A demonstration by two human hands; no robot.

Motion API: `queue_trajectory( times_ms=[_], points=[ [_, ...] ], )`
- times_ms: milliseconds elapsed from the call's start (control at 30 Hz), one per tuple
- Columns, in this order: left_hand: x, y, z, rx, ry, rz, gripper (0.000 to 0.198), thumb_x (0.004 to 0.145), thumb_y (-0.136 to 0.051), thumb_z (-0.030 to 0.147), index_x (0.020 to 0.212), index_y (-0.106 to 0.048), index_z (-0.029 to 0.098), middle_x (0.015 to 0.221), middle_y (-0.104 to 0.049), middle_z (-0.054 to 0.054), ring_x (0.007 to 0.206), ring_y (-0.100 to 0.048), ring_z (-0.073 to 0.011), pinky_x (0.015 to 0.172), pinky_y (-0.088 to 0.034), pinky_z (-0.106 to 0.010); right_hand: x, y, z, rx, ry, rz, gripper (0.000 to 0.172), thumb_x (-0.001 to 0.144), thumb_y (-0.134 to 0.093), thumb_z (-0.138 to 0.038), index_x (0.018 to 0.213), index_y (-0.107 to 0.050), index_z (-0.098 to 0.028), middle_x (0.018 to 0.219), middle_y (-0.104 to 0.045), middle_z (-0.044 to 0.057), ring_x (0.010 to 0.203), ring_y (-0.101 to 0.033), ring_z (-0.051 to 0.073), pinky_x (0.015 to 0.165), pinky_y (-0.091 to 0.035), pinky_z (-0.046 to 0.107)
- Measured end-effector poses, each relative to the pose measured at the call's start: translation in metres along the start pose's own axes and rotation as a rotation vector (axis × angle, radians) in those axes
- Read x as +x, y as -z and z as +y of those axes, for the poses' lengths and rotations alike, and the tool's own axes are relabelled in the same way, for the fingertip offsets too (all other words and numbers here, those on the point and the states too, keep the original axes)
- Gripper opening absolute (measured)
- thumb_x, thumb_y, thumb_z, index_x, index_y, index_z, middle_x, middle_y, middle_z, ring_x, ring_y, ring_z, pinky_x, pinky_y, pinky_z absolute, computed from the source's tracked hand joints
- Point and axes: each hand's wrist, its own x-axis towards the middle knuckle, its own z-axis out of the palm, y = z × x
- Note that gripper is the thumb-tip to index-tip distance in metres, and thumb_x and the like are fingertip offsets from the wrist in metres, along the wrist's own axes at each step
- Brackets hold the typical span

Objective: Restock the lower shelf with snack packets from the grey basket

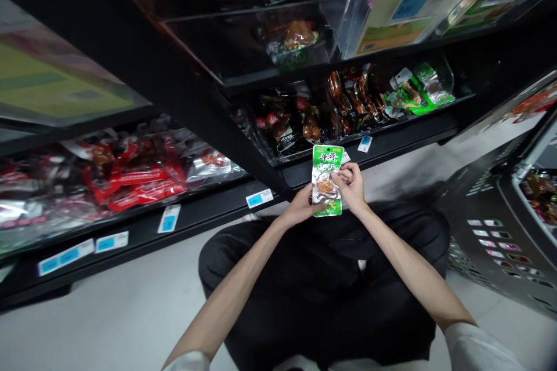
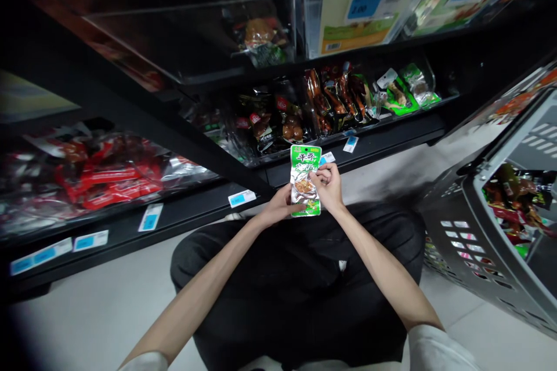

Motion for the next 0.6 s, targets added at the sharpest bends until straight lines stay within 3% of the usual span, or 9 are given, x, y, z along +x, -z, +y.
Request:
queue_trajectory(
  times_ms=[100,367,500,600],
  points=[
    [-0.002,-0.003,0.006,-0.091,0.041,-0.042,0.07,0.065,-0.086,0.021,0.128,-0.056,0.019,0.123,-0.069,-0.01,0.11,-0.068,-0.0271,0.098,-0.053,-0.043,0.001,0.001,0.002,0.025,-0.043,0.017,0.047,0.072,-0.083,-0.044,0.095,-0.046,-0.025,0.074,-0.067,-0.005,0.064,-0.062,0.013,0.063,-0.05,0.025],
    [-0.001,-0.003,0.007,-0.056,0.061,-0.02,0.073,0.064,-0.089,0.025,0.129,-0.056,0.019,0.128,-0.068,-0.011,0.113,-0.067,-0.028,0.1,-0.052,-0.043,0.001,-0.001,0.001,0.074,-0.091,0.037,0.049,0.068,-0.084,-0.04,0.097,-0.047,-0.025,0.071,-0.066,-0.007,0.062,-0.061,0.012,0.061,-0.049,0.023],
    [-0.003,-0.002,0.013,0.029,0.083,0.066,0.058,0.072,-0.083,0.041,0.122,-0.062,0.02,0.125,-0.071,-0.009,0.114,-0.066,-0.0295,0.099,-0.052,-0.042,0.001,-0.003,-0.001,0.152,-0.126,0.101,0.049,0.069,-0.081,-0.044,0.1,-0.048,-0.027,0.069,-0.064,-0.007,0.06,-0.061,0.013,0.054,-0.048,0.023],
    [-0.004,0.002,0.017,0.126,0.106,0.145,0.055,0.073,-0.079,0.053,0.116,-0.065,0.02,0.113,-0.075,-0.007,0.105,-0.069,-0.0304,0.09,-0.055,-0.039,0.004,-0.003,-0.001,0.205,-0.166,0.139,0.046,0.071,-0.077,-0.052,0.1,-0.052,-0.026,0.067,-0.063,-0.006,0.055,-0.058,0.013,0.045,-0.044,0.022]
  ],
)
